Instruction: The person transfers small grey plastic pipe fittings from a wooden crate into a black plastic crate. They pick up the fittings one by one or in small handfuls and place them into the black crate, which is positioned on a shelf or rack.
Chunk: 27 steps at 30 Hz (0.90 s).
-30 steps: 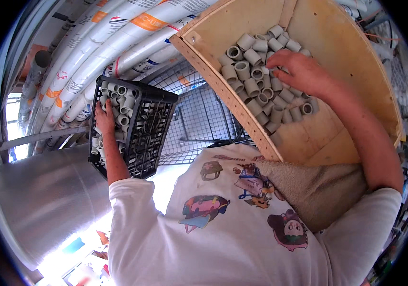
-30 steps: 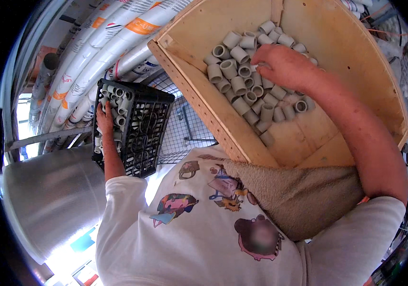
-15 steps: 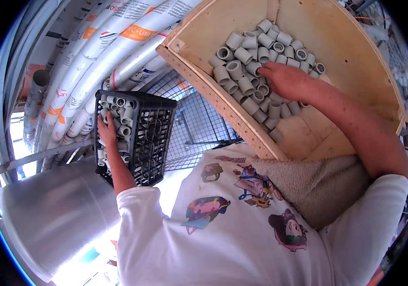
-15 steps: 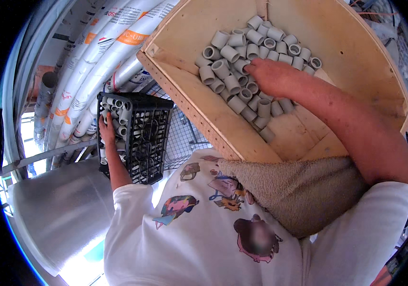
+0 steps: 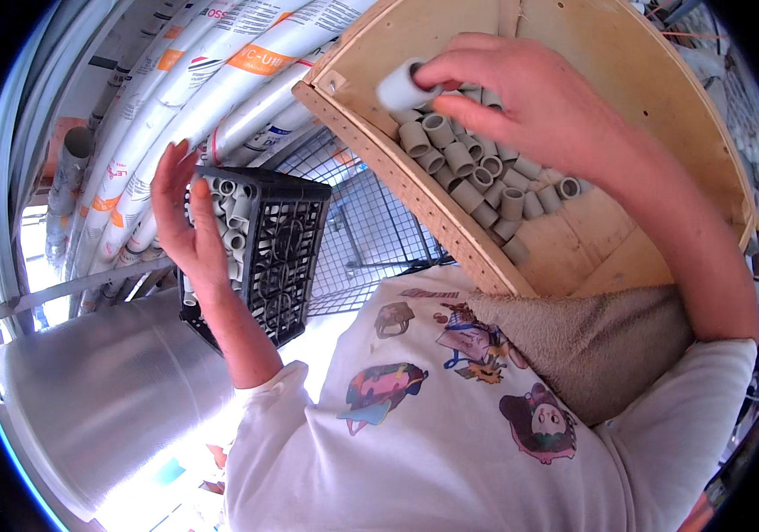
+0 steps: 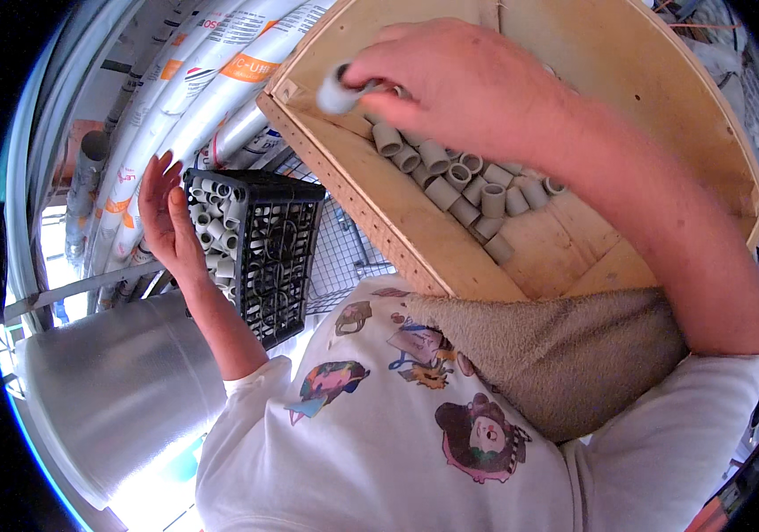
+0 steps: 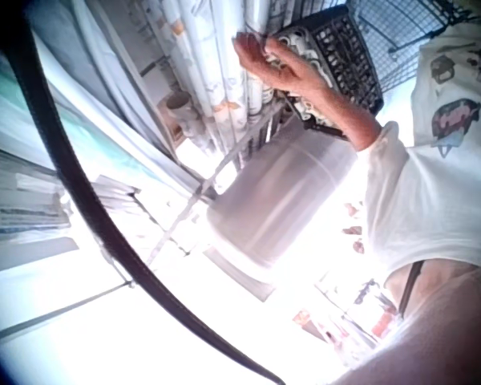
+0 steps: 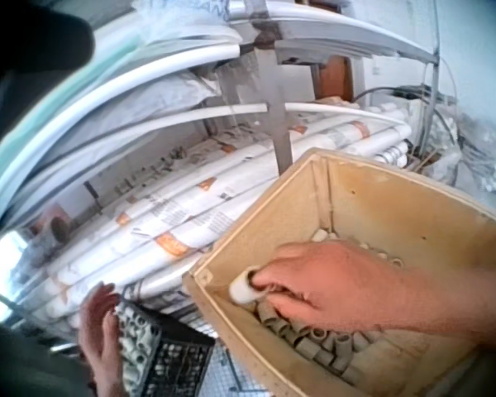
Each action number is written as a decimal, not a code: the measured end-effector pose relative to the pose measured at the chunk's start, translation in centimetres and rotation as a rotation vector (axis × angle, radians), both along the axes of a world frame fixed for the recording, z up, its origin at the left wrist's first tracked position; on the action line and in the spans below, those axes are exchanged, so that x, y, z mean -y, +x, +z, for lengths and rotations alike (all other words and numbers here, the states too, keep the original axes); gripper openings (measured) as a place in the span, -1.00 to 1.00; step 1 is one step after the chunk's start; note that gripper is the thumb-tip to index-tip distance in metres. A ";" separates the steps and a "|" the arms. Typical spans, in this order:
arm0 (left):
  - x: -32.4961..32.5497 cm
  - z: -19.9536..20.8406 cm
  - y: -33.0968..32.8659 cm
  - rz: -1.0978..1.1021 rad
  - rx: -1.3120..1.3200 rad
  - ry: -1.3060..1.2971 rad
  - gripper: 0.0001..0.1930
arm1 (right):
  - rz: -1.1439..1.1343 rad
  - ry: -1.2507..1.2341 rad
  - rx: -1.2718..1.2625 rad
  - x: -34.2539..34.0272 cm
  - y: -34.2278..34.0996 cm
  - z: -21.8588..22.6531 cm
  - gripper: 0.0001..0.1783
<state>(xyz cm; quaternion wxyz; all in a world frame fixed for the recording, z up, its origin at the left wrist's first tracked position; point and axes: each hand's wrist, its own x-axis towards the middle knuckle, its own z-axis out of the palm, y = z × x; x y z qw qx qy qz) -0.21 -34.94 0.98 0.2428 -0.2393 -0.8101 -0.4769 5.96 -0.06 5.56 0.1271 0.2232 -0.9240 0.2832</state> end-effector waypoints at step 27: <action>18.0 -13.6 -2.6 0.553 0.219 -0.436 -0.59 | 0.099 0.590 0.656 -1.5 0.6 -5.7 -0.70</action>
